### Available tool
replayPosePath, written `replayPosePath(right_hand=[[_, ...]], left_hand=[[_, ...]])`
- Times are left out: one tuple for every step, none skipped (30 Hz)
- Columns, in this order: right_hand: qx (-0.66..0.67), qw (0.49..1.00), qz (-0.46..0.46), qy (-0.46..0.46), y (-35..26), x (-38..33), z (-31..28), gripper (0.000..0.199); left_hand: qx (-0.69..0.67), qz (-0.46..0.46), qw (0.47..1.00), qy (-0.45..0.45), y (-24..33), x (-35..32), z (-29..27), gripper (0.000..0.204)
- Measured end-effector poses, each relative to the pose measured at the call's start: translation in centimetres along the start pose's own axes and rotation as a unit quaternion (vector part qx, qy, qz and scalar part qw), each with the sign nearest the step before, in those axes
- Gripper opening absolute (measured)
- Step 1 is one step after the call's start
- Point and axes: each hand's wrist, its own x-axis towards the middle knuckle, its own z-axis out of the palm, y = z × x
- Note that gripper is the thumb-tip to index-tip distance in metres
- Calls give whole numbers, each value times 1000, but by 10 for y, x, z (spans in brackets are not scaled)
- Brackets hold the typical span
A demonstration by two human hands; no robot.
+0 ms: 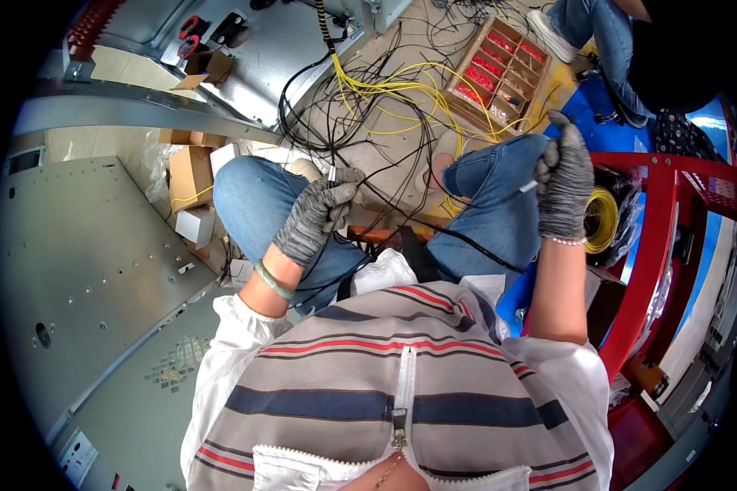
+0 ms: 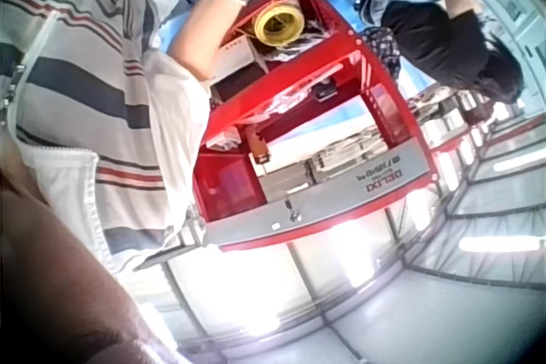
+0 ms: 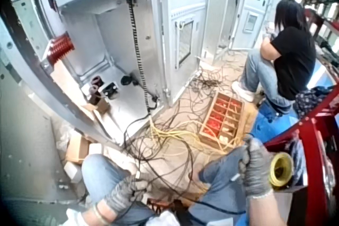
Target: The person sits on the floor and organizes a bundle of black and yellow wires. They use a handheld tool to strip or cut wire ends, then separate and align the wires by hand.
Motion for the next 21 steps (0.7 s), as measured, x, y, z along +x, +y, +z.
replayPosePath(right_hand=[[-60,998,-22,8,6,1,3,34],[-120,992,-44,16,18,7,4,34],[-179,981,-65,20,24,10,7,33],[-186,981,-38,33,22,6,12,31],[-230,970,-74,30,22,16,3,32],[-273,956,-108,26,23,33,-15,32],[-316,938,-140,22,19,40,-22,32],[-276,957,-75,42,5,44,-31,32],[-232,971,-11,59,-25,45,-28,33],[-213,975,-38,54,-40,50,-34,34],[-201,975,-67,63,-61,51,-45,35],[-182,979,-74,58,-72,61,-59,36],[-164,982,-80,49,-82,73,-68,37],[-190,977,-78,51,-89,82,-70,37],[-215,972,-75,50,-98,92,-70,37],[-276,959,-59,-19,-113,102,-79,29],[-510,821,-242,-80,-111,125,-94,26],[-670,598,-439,-34,-108,147,-111,27],[-703,512,-489,-64,-115,159,-104,27],[-722,422,-542,-86,-123,170,-99,29],[-667,565,-462,-152,-124,192,-109,27]], left_hand=[[9,-4,1000,3,1,0,2,26],[19,-9,1000,7,2,0,5,25],[27,-12,999,13,3,0,6,24],[106,18,994,25,-3,4,2,23],[184,46,981,36,-15,11,-6,23],[261,73,961,50,-22,14,-10,23],[265,61,959,86,-19,14,-8,25],[268,49,954,121,-10,13,-2,26],[272,40,948,158,-3,15,-1,29],[249,40,957,140,-1,21,-13,30],[172,71,977,108,-4,38,-26,35],[167,38,973,156,5,43,-21,35],[159,7,966,205,14,46,-15,34],[152,77,967,191,16,58,-11,32],[131,66,967,210,18,71,-7,31],[109,54,966,227,21,85,-4,30],[88,43,965,242,23,101,-1,30],[80,32,962,258,23,118,2,29],[70,23,959,275,20,136,1,28],[37,11,960,277,13,153,-5,24],[28,6,959,282,0,175,-15,23]])
